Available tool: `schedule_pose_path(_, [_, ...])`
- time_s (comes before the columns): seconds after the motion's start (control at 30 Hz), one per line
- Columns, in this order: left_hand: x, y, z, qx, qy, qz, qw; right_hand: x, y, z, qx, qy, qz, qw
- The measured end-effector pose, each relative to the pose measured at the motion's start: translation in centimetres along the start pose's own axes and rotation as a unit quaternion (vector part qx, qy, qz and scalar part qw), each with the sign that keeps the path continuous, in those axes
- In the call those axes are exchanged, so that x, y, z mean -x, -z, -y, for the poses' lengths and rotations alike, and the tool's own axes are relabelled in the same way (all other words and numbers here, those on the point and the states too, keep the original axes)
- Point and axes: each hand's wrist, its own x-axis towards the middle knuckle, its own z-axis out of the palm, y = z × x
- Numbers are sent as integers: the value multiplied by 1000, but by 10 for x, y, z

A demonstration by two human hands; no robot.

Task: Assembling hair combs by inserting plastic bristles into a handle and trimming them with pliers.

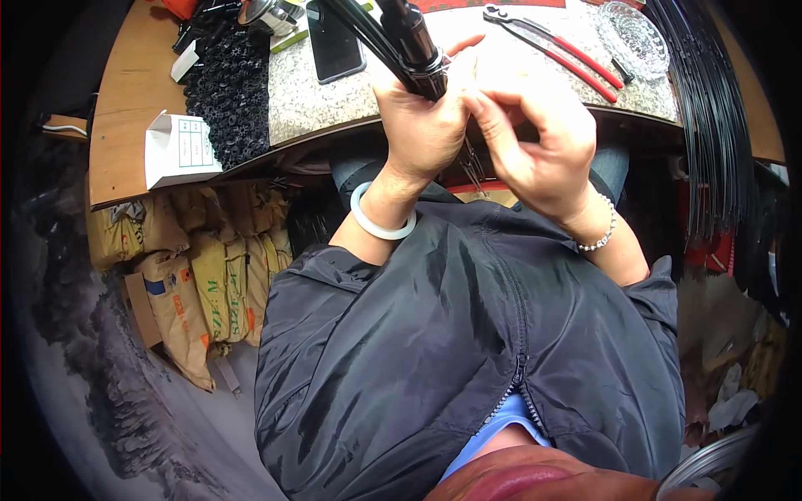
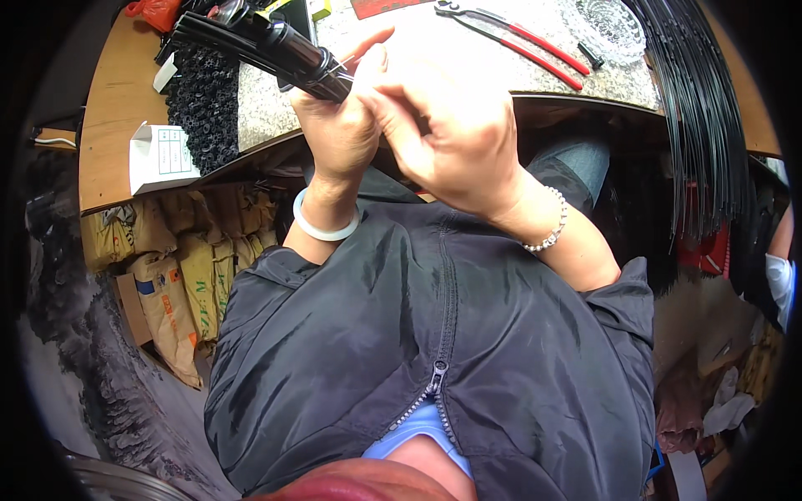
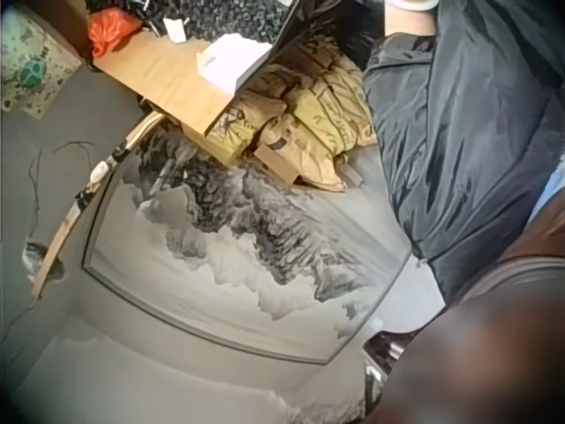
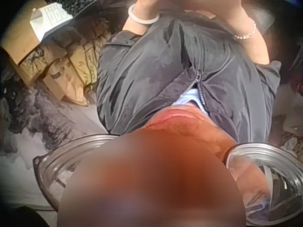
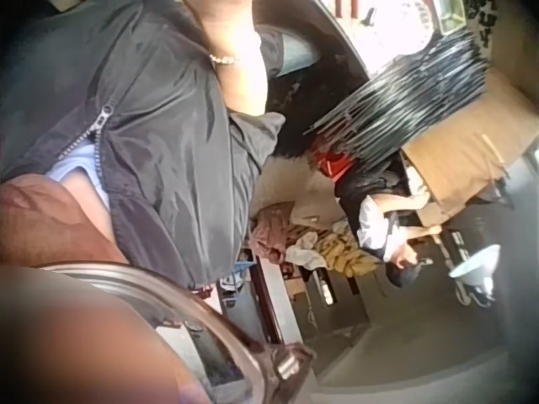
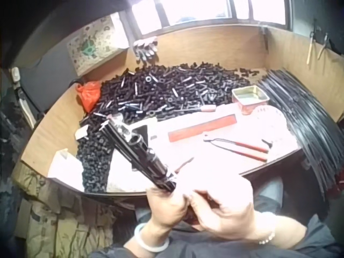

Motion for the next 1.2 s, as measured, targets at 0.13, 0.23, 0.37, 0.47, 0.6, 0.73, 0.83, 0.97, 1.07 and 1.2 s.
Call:
schedule_pose_path(0.13, [2,0,-7,21,-43,7,999,-7,4,4,-6,-34,-6,999])
schedule_pose_path(0.23, [1,0,-19,-8,41,50,998,-5,11,-7,-393,-355,53,847])
schedule_pose_path(0.37, [-4,14,-26,78,86,24,993,18,13,-45,-98,-283,39,953])
schedule_pose_path(0.47, [-9,19,-33,115,97,19,988,24,39,-99,353,-66,88,929])
schedule_pose_path(0.6, [-9,21,-35,193,111,-5,975,27,49,-136,495,45,133,857])
schedule_pose_path(0.73, [-6,24,-32,164,107,-3,981,25,51,-129,426,-45,181,885])
schedule_pose_path(0.83, [-6,25,-27,127,93,-1,987,29,67,-108,63,-251,126,958])
schedule_pose_path(0.97, [-4,29,-14,109,83,-56,989,-5,87,-29,163,-24,223,961])
schedule_pose_path(1.07, [-5,28,-13,36,105,-26,993,-11,87,4,316,54,222,921])
schedule_pose_path(1.2, [-3,24,-9,54,77,-18,995,-13,87,14,361,103,219,901])
